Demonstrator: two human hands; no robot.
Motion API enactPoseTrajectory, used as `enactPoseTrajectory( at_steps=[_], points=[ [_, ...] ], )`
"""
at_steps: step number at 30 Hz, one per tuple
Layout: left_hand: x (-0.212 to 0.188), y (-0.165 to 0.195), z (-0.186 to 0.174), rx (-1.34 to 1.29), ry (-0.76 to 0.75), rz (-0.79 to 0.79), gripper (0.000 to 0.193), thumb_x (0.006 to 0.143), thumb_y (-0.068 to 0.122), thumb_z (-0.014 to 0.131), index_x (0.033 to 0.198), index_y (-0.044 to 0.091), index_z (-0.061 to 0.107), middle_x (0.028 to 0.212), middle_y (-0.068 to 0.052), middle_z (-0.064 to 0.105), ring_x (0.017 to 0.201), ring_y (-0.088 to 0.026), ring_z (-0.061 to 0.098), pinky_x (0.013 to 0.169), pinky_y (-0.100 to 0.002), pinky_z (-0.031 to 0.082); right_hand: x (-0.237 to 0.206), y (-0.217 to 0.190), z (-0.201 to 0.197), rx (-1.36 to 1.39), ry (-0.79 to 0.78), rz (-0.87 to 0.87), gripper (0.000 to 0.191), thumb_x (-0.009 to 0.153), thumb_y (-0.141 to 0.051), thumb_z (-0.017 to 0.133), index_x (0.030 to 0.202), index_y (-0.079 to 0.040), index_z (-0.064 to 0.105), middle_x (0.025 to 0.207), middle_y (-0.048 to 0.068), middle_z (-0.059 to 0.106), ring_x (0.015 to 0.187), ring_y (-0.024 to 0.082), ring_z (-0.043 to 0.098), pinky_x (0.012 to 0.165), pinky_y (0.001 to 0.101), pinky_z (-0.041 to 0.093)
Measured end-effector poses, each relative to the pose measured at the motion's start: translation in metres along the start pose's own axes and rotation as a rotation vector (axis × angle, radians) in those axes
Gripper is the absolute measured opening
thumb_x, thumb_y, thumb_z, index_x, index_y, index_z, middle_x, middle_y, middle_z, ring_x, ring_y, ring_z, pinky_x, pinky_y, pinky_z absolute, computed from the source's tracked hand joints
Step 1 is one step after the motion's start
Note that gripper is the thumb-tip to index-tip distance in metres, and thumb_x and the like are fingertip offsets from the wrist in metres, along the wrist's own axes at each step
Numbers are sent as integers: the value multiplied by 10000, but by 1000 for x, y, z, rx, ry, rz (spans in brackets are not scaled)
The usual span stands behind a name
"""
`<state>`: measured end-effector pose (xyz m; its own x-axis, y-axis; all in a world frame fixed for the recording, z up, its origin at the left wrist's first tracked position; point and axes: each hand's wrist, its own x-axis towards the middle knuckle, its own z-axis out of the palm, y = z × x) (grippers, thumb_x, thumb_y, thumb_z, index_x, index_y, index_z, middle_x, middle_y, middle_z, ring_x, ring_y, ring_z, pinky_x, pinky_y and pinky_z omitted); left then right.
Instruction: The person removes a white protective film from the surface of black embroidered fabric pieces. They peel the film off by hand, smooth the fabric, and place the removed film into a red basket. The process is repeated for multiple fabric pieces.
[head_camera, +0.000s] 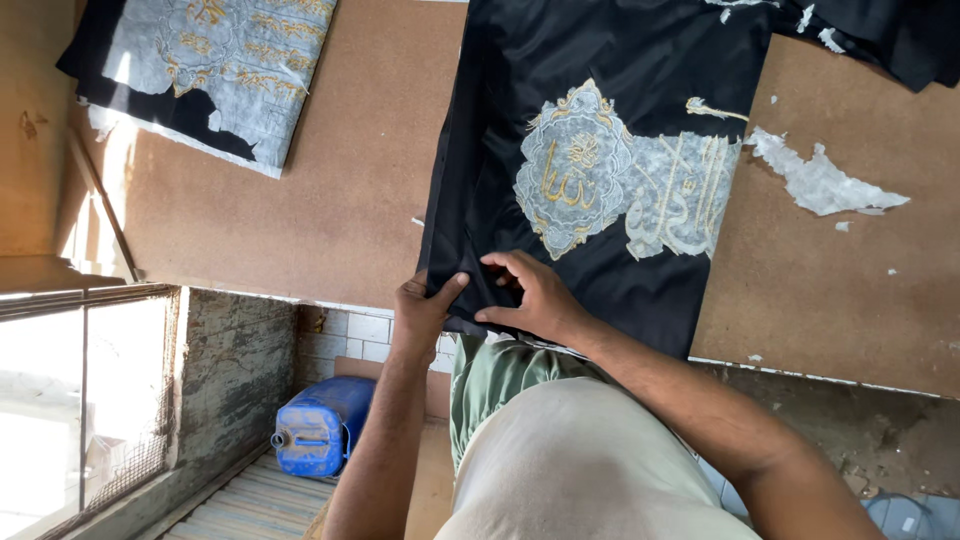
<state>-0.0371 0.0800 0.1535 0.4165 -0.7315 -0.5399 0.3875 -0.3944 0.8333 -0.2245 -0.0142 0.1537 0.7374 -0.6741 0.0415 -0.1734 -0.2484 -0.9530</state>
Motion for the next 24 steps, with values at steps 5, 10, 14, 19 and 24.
enactPoseTrajectory(
  at_steps=[5,10,14,19,24],
  points=[
    [-4,-9,53,26,108,226,168,889,81,841,977,-21,741,898,-62,750,778,-105,661,682,-259,543,-5,6,-7,-79,159,-5,307,879,-238,835,1020,-7,691,880,89,696,751,168,656,662,334,504],
    [7,-20,62,-212,171,169,190,911,170,755,1051,42,741,953,-36,762,840,-114,688,742,-254,551,-36,53,-69,156,411,121,181,1002,-203,698,1001,-29,750,783,18,720,669,71,610,587,270,478],
    [24,-38,38,14,322,176,262,959,221,748,1081,-11,732,966,-53,751,856,-121,671,766,-260,536,-98,97,-180,523,912,280,110,1024,-172,701,1094,-99,744,935,-61,677,814,46,558,726,211,462],
    [41,-62,3,361,412,137,313,957,283,750,1037,-20,747,866,-38,709,767,-105,601,698,-277,501,-248,119,-318,715,1408,272,247,1022,-119,561,1232,-19,644,1177,116,735,1075,230,773,900,348,644],
    [53,-75,-9,569,388,68,323,949,300,774,963,-21,748,722,-38,620,644,-137,519,578,-338,430,-387,147,-366,754,1587,218,307,1123,-116,459,1325,-2,661,1215,113,763,1036,202,773,856,306,637]
  ],
)
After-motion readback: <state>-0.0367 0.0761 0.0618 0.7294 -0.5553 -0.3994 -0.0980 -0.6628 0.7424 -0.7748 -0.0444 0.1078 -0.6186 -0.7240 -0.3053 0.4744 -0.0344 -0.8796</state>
